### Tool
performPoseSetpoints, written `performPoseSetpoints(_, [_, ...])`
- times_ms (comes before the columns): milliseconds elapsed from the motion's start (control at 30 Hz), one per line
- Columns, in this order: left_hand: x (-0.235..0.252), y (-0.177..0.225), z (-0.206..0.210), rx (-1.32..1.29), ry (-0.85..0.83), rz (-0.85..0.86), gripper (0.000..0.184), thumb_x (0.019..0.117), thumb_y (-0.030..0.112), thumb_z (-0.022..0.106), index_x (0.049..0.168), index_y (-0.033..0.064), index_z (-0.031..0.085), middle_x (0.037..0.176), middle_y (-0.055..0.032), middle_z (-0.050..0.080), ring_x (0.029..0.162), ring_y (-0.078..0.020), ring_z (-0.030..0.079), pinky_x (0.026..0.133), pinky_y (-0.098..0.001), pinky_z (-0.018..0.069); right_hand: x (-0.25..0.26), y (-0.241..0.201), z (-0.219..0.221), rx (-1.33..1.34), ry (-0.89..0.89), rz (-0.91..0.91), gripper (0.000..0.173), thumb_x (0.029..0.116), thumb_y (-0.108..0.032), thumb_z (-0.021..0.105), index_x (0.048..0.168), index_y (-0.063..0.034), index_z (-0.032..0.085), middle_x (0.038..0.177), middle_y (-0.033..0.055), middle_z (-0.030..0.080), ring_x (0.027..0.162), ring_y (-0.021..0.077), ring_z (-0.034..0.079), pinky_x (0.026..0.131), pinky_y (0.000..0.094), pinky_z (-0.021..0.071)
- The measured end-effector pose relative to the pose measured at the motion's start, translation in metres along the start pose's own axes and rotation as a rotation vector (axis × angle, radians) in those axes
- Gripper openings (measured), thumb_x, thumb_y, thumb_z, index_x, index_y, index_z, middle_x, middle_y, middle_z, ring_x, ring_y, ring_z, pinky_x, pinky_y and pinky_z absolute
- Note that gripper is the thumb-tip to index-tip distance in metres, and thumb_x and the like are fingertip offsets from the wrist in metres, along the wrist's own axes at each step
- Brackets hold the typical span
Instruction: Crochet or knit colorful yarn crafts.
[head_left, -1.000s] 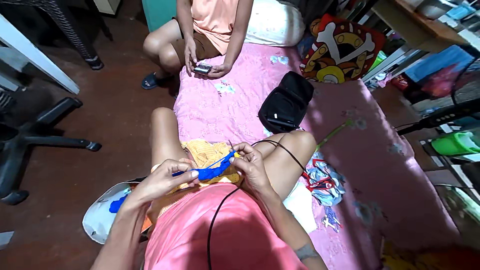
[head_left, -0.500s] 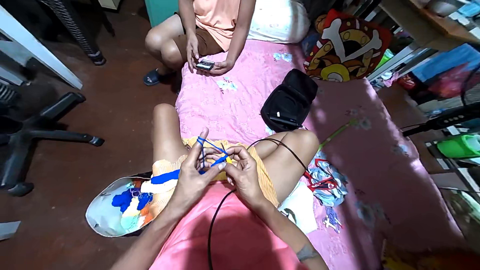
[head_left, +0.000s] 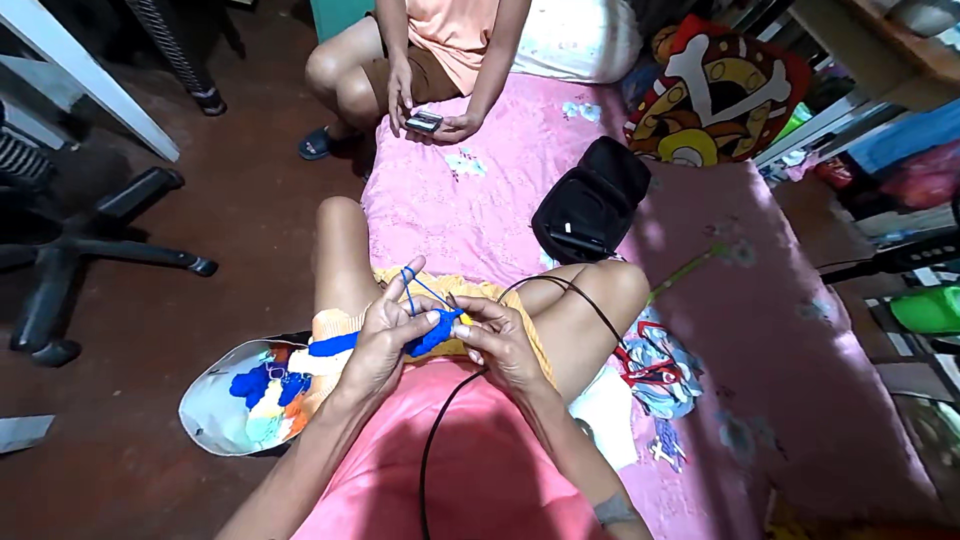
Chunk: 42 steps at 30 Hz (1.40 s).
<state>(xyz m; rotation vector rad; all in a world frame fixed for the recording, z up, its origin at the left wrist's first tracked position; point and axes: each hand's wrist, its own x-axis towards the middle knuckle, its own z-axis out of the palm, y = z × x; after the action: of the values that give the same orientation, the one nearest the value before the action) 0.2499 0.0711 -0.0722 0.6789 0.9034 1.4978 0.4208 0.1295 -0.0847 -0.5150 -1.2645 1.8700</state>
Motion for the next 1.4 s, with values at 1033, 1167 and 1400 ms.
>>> performPoseSetpoints(1033, [0.001, -0.024, 0.015, 0.374, 0.210, 0.473, 0.080, 0.0877, -0.005, 0.066, 0.155, -0.0105, 0.023, 0.091, -0.0013, 0.070, 0.076, -0.0067, 0.068, 0.068, -0.0198, 0.0578, -0.019, -0.008, 0.025, -1.294, 0.170, -0.314, 0.049, 0.0857, 0.003, 0.057, 0.131, -0.0091, 0.070, 0.090, 0.0090, 0.064, 0.066, 0.0172, 0.062, 0.054, 0.0335, 0.0541])
performPoseSetpoints(1167, [0.000, -0.023, 0.017, 0.306, 0.152, 0.370, 0.083, 0.0854, -0.007, 0.066, 0.156, -0.0078, 0.023, 0.088, -0.0004, 0.070, 0.073, -0.0071, 0.068, 0.067, -0.0202, 0.0575, -0.004, -0.011, 0.020, -0.611, 0.107, -0.028, 0.048, 0.0937, 0.003, 0.056, 0.142, 0.0031, 0.054, 0.110, 0.0097, 0.068, 0.089, 0.0088, 0.065, 0.079, 0.0245, 0.0558])
performPoseSetpoints(1400, [0.003, -0.008, 0.003, 0.512, 0.125, 0.278, 0.073, 0.0893, 0.003, 0.067, 0.156, 0.0028, 0.037, 0.089, 0.0008, 0.068, 0.073, -0.0059, 0.066, 0.068, -0.0194, 0.0566, -0.004, -0.005, 0.005, -1.369, 0.125, -0.515, 0.038, 0.0874, 0.000, 0.061, 0.125, -0.0002, 0.070, 0.090, 0.0098, 0.072, 0.072, 0.0195, 0.068, 0.061, 0.0340, 0.0572])
